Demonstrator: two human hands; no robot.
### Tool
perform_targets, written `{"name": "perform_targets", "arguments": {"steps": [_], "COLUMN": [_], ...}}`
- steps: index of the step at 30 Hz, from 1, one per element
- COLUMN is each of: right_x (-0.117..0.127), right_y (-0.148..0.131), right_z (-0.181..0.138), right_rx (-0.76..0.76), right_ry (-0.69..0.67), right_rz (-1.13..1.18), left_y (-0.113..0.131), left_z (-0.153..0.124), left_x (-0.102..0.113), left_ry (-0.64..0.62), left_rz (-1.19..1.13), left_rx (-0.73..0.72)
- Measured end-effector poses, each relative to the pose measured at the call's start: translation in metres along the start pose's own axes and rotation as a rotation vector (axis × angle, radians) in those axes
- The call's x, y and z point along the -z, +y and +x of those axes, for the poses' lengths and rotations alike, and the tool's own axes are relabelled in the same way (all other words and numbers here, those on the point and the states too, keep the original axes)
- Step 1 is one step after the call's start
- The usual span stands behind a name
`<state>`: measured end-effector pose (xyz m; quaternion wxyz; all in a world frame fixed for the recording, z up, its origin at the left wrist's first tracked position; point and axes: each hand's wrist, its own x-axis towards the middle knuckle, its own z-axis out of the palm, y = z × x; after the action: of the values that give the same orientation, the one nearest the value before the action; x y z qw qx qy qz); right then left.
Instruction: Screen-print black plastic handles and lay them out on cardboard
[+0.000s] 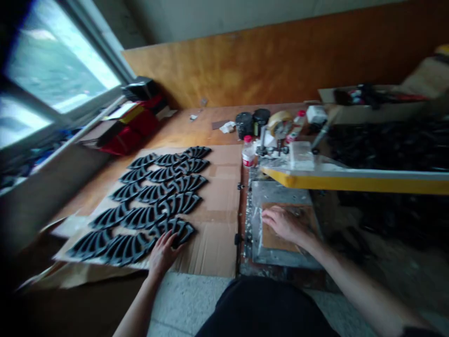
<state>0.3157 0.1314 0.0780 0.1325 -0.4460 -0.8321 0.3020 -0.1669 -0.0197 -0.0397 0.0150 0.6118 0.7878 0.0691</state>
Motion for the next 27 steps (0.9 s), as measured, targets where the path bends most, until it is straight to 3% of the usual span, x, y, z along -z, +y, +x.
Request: {"name": "perform_targets", "arguments": {"steps": [3,6,9,12,16,18,21,24,27], "right_x": [0.043,0.077,0.081,0.064,0.056,0.067,0.079,0.064,0.031], "right_y": [0.053,0.113,0.158,0.182,0.188,0.182,0.159,0.122,0.089], "right_z": [-0.038,-0.093,-0.142,-0.167,-0.168,-0.16,-0.137,-0.106,-0.079], "right_rx": [-0.265,-0.616,-0.862,-0.923,-0.864,-0.773,-0.504,-0.168,0.032], "right_ry": [0.123,0.186,0.106,0.012,0.023,0.162,0.369,0.336,0.218], "right_rz": [-0.102,-0.277,-0.38,-0.387,-0.391,-0.381,-0.181,0.071,0.034], "left_y": [0.014,0.04,0.071,0.101,0.15,0.183,0.246,0.314,0.37], "left_z": [0.004,0.002,-0.003,-0.002,0.013,0.023,0.037,0.054,0.073], "left_x": [-0.01,-0.005,0.008,0.013,0.016,0.026,0.052,0.088,0.128], "left_ry": [0.032,0.0,0.088,0.227,0.293,0.28,0.256,0.267,0.348], "left_rz": [0.032,0.051,0.022,-0.071,-0.227,-0.311,-0.503,-0.827,-1.112], "left_rx": [0.171,0.3,0.303,0.253,0.16,0.133,0.118,0.067,0.001]}}
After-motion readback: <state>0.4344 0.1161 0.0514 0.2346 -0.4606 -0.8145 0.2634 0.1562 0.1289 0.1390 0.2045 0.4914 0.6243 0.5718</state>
